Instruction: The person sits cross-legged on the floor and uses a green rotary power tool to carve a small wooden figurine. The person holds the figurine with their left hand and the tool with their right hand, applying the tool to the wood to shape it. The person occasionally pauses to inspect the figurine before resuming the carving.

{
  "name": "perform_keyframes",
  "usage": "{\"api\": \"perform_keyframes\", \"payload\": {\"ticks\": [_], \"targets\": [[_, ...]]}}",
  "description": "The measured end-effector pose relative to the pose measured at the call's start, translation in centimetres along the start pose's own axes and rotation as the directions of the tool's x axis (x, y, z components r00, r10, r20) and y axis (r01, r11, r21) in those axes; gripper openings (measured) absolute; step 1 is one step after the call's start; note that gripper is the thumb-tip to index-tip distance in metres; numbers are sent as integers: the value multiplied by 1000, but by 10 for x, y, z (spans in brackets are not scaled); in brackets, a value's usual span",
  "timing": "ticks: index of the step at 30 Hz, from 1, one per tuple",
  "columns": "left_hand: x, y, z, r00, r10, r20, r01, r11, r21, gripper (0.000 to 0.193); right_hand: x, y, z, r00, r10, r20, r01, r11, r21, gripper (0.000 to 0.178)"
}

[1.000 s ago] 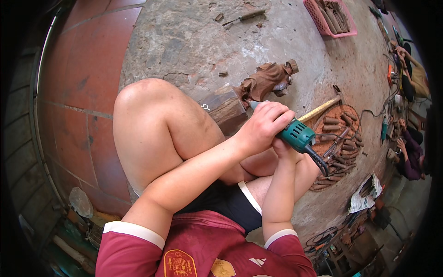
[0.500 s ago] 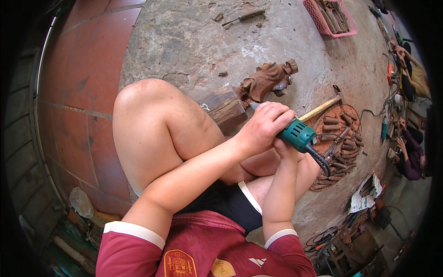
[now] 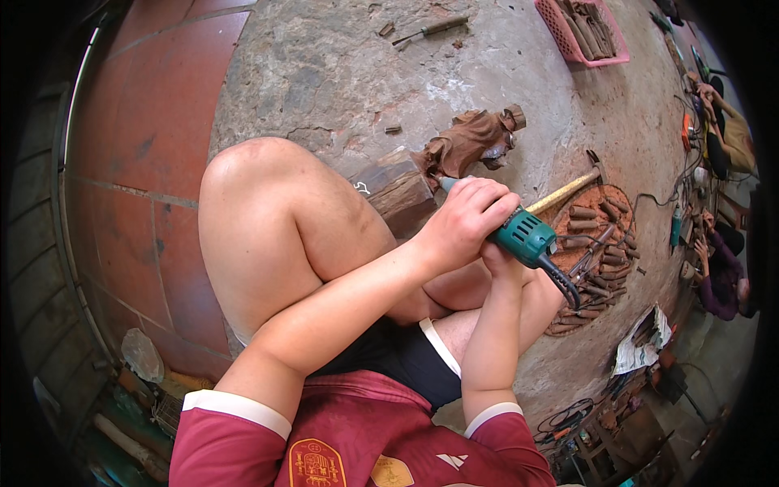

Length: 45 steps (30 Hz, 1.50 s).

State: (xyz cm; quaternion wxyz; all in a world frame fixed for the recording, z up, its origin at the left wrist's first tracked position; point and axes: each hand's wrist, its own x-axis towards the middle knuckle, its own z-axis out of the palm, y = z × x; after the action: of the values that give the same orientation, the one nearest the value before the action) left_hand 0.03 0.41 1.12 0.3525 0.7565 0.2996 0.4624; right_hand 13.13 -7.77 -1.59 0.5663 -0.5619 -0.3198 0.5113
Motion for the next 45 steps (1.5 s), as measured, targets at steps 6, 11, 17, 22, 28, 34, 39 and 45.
{"api": "perform_keyframes", "payload": {"ticks": [6, 11, 17, 22, 28, 34, 39, 45], "targets": [[1, 2, 0, 1000, -2, -2, 2, 1000, -31, 38, 1, -2, -9, 998, -1, 64, 0, 1000, 19, 95], [-1, 3, -1, 1000, -12, 12, 13, 999, -32, 39, -3, 3, -7, 1000, 2, 16, -3, 1000, 12, 96], [-3, 4, -2, 1000, -10, 13, 11, 1000, -22, 38, -6, 6, -9, 1000, 10, 13, -10, 1000, -3, 96], [6, 2, -7, 989, -7, 147, 3, 1000, 25, 57, 3, 1, 1, 989, -145, -12, 143, 984, -108, 81], [41, 17, -61, 921, -278, 272, 167, 915, 368, 68, 9, -34, -3, 968, -180, -174, 131, 956, -261, 61], [5, 34, -44, 959, -118, 257, 46, 962, 269, 55, -3, -21, 5, 946, -230, -227, 197, 967, -161, 63], [-8, 51, -17, 961, 109, 255, -127, 990, 55, 70, -15, 32, -15, 929, -364, 62, 314, 690, -653, 67], [-15, 45, -27, 952, 66, 300, -84, 995, 48, 66, -19, 43, -8, 987, -109, -119, 84, 976, -199, 69]]}}
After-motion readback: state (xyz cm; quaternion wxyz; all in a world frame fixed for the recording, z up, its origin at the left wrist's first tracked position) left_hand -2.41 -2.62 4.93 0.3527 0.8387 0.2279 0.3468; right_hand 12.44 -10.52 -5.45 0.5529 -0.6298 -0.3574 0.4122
